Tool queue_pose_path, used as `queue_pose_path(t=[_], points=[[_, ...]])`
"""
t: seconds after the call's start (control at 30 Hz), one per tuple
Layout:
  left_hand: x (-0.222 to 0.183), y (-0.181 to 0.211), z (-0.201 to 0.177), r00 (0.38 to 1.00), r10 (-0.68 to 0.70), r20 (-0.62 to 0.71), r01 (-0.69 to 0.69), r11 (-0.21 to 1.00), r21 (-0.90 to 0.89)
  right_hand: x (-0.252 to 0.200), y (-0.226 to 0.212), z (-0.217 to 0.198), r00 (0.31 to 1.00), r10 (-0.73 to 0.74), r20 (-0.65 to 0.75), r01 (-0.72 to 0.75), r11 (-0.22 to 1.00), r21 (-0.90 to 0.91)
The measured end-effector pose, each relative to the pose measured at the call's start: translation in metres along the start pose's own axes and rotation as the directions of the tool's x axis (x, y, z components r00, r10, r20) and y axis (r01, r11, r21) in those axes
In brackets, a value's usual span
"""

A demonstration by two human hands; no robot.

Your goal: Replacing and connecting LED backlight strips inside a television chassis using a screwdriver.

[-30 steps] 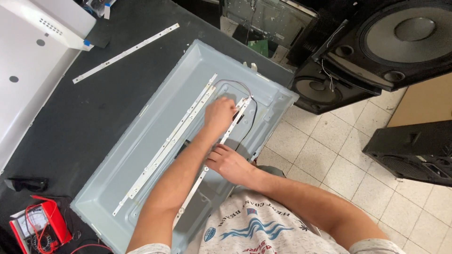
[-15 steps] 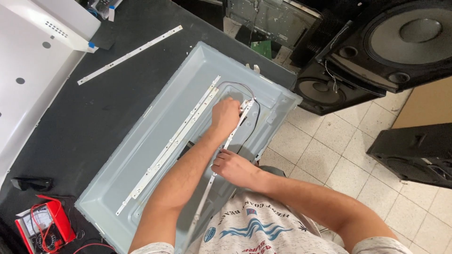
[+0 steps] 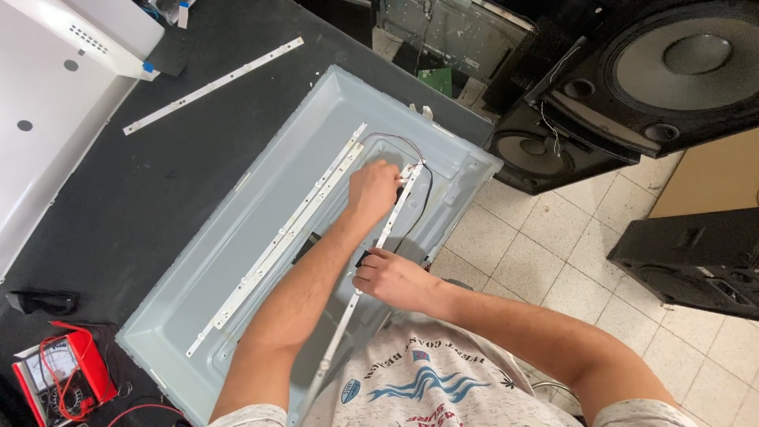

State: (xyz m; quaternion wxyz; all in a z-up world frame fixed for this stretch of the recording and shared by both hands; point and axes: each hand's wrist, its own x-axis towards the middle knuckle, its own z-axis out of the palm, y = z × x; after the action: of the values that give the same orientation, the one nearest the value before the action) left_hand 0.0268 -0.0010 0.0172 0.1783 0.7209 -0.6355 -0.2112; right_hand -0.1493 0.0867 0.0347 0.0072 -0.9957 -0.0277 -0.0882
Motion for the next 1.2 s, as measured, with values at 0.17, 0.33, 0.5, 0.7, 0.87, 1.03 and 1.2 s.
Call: queue_pose_path(t=[0.17, 0.33, 0.5, 0.7, 0.87, 1.03, 1.2], points=[[-0.032, 0.01, -0.048, 0.996, -0.083, 0.032, 0.079, 0.992, 0.103, 0.009, 0.007, 0.01, 0.996, -0.051, -0.067, 0.055, 0.997, 0.054], [-0.074, -0.01, -0.089, 0.973, -0.176, 0.148, 0.171, 0.984, 0.044, 0.032, -0.002, -0.009, 0.992, -0.109, -0.058, 0.117, 0.982, 0.147], [-0.149, -0.003, -0.158, 0.934, -0.298, 0.196, 0.304, 0.953, 0.002, 0.063, -0.026, -0.022, 0.965, -0.186, -0.187, 0.222, 0.955, 0.196], [-0.251, 0.009, -0.229, 0.82, -0.572, 0.013, 0.572, 0.82, -0.006, 0.118, 0.03, -0.047, 0.926, -0.337, -0.17, 0.377, 0.831, 0.408], [-0.362, 0.106, -0.237, 0.481, -0.608, -0.632, 0.623, 0.744, -0.242, 0.224, 0.133, 0.004, 0.957, -0.267, 0.115, 0.133, 0.752, 0.646], [-0.441, 0.162, -0.066, -0.143, -0.882, -0.449, 0.711, 0.224, -0.666, 0.353, 0.216, 0.066, 0.945, -0.286, -0.158, 0.325, 0.787, 0.524], [-0.437, 0.23, 0.038, -0.535, -0.832, -0.144, 0.391, -0.093, -0.916, 0.409, 0.223, 0.092, 0.931, -0.293, 0.218, 0.134, 0.83, 0.542]])
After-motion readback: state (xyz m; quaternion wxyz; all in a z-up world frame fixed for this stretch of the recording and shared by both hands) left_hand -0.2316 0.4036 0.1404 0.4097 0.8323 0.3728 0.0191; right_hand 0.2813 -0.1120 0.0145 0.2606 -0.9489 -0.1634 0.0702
